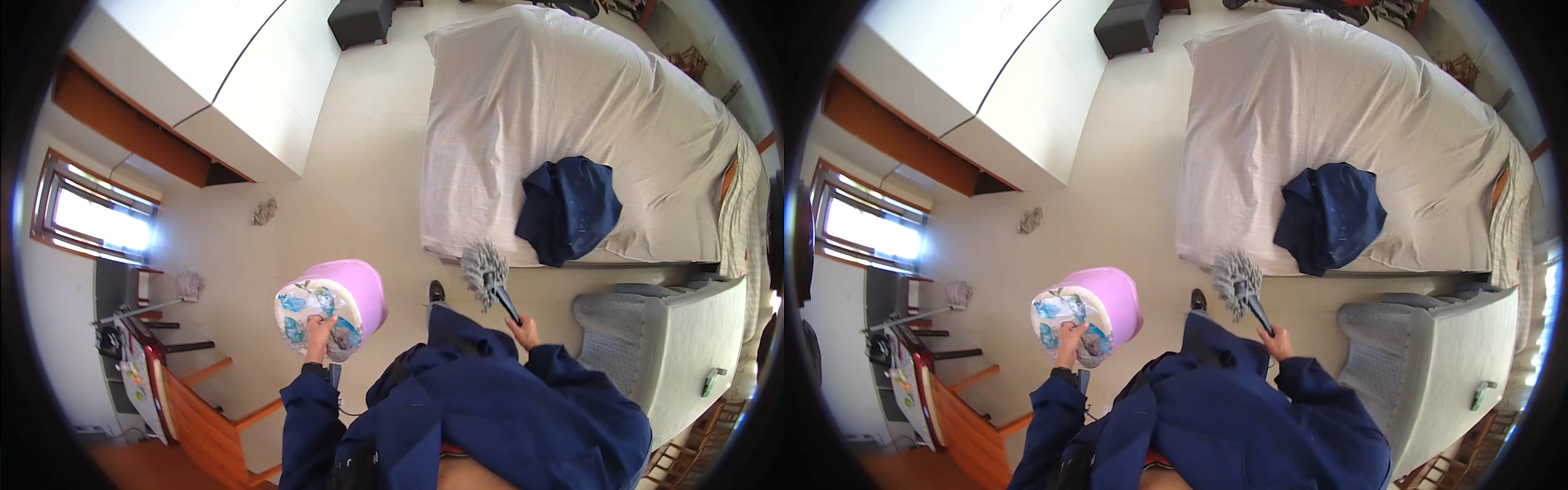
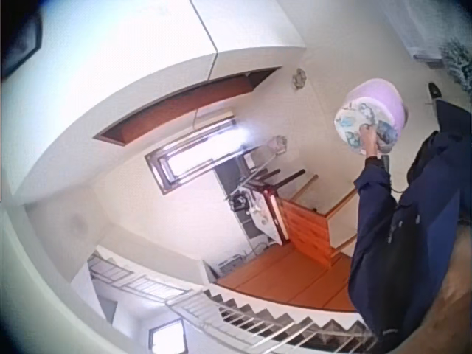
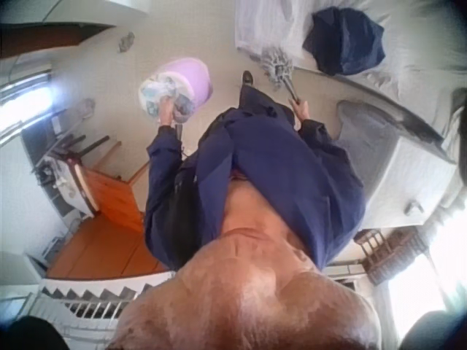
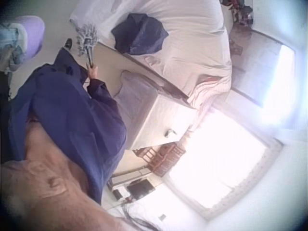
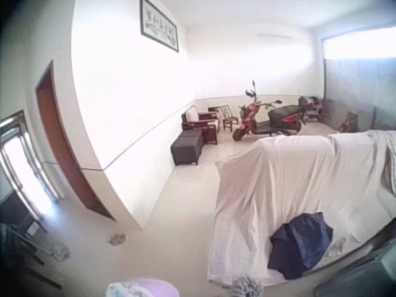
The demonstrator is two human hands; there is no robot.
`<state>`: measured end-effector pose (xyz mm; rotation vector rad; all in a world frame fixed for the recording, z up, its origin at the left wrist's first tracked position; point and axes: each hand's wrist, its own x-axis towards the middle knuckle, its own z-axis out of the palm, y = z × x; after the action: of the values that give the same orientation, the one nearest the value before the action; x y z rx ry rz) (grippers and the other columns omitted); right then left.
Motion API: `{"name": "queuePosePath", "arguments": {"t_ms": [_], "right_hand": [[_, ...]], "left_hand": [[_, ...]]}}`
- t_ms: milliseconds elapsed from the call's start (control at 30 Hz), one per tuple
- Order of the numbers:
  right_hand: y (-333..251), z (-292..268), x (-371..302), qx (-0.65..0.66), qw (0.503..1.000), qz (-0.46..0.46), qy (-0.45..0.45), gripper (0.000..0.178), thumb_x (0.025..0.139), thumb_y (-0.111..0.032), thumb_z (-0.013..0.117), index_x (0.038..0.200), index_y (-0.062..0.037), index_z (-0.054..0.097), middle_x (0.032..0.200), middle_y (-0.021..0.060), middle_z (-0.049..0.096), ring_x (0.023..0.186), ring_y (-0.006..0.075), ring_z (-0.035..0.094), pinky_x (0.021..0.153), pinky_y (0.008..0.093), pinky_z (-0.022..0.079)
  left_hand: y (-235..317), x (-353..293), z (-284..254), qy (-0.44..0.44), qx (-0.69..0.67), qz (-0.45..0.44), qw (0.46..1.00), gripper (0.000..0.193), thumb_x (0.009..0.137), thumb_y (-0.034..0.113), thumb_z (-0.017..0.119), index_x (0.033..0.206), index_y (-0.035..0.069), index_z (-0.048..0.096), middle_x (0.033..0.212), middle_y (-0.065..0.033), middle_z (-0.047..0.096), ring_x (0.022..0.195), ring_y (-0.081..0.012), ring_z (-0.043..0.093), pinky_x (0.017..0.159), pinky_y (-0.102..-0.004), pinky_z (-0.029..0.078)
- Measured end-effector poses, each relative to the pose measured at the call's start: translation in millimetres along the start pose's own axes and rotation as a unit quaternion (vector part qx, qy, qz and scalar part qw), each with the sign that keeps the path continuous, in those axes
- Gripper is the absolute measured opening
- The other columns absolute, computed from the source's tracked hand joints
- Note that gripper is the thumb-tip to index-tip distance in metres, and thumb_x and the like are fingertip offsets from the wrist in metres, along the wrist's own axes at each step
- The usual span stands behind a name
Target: The person uses a duster to wipe the surface of a large rectangular object covered with a gray sheet. They move around the object, dusting different sections and edges, then briefly pick up a small pink bucket before continuing to dust.
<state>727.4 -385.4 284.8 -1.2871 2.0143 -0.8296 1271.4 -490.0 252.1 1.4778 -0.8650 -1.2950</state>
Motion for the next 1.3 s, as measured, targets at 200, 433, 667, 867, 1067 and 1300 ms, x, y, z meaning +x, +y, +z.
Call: {"name": "queuePosePath", "arguments": {"t_ms": [200, 433, 667, 867, 1067, 1300], "right_hand": [[-137, 60, 135, 0.006, 0.998, -0.053, 0.026, 0.038, 0.078, -0.033, 0.066, 0.078, 0.0045, 0.06, 0.055, 0.0168, 0.052, 0.051, 0.0232, 0.052, 0.052, 0.0385, 0.041], [-203, 103, 245, -0.043, 0.997, -0.058, 0.021, 0.04, 0.078, -0.035, 0.066, 0.074, 0.0034, 0.056, 0.056, 0.0198, 0.051, 0.052, 0.0308, 0.053, 0.051, 0.0414, 0.039], [-223, 158, 256, -0.011, 0.987, 0.08, 0.14, 0.038, 0.08, -0.031, 0.065, 0.071, 0.0041, 0.055, 0.052, 0.0154, 0.052, 0.048, 0.0227, 0.052, 0.048, 0.0389, 0.038], [-247, 209, 238, 0.026, 0.955, 0.206, 0.211, 0.039, 0.081, -0.031, 0.065, 0.066, 0.0028, 0.052, 0.049, 0.0121, 0.048, 0.044, 0.0186, 0.047, 0.043, 0.0363, 0.035], [-275, 235, 258, 0.057, 0.936, 0.263, 0.228, 0.039, 0.08, -0.031, 0.066, 0.067, 0.0034, 0.052, 0.051, 0.0135, 0.048, 0.051, 0.0124, 0.042, 0.046, 0.0375, 0.035], [-313, 209, 318, 0.107, 0.934, 0.296, 0.167, 0.038, 0.08, -0.033, 0.066, 0.081, 0.0041, 0.058, 0.059, 0.0146, 0.054, 0.054, 0.0148, 0.047, 0.053, 0.0355, 0.04]], "left_hand": [[88, 118, -18, 0.018, 0.091, -0.005, 0.996, 0.027, 0.071, 0.018, 0.074, 0.08, -0.001, 0.058, 0.077, -0.0032, 0.055, 0.067, -0.0126, 0.051, 0.062, -0.0284, 0.043], [155, 249, -7, 0.001, 0.089, 0.01, 0.996, 0.027, 0.074, 0.019, 0.072, 0.084, -0.003, 0.06, 0.079, -0.0054, 0.059, 0.068, -0.0121, 0.054, 0.061, -0.0278, 0.043], [218, 450, 8, -0.12, 0.198, 0.059, 0.971, 0.027, 0.073, 0.019, 0.072, 0.08, -0.004, 0.059, 0.073, -0.0054, 0.06, 0.066, -0.0133, 0.055, 0.06, -0.0289, 0.044], [279, 593, 73, -0.187, 0.24, 0.055, 0.951, 0.032, 0.069, 0.022, 0.073, 0.081, -0.005, 0.058, 0.074, -0.0105, 0.061, 0.069, -0.0184, 0.058, 0.063, -0.0314, 0.045], [324, 690, 181, -0.229, 0.388, 0.117, 0.885, 0.037, 0.065, 0.026, 0.074, 0.08, -0.003, 0.059, 0.075, -0.0153, 0.061, 0.07, -0.0277, 0.061, 0.062, -0.0367, 0.045], [373, 733, 257, -0.261, 0.524, 0.15, 0.797, 0.042, 0.064, 0.033, 0.074, 0.084, -0.002, 0.06, 0.084, -0.021, 0.063, 0.08, -0.0354, 0.061, 0.068, -0.0413, 0.046]]}}
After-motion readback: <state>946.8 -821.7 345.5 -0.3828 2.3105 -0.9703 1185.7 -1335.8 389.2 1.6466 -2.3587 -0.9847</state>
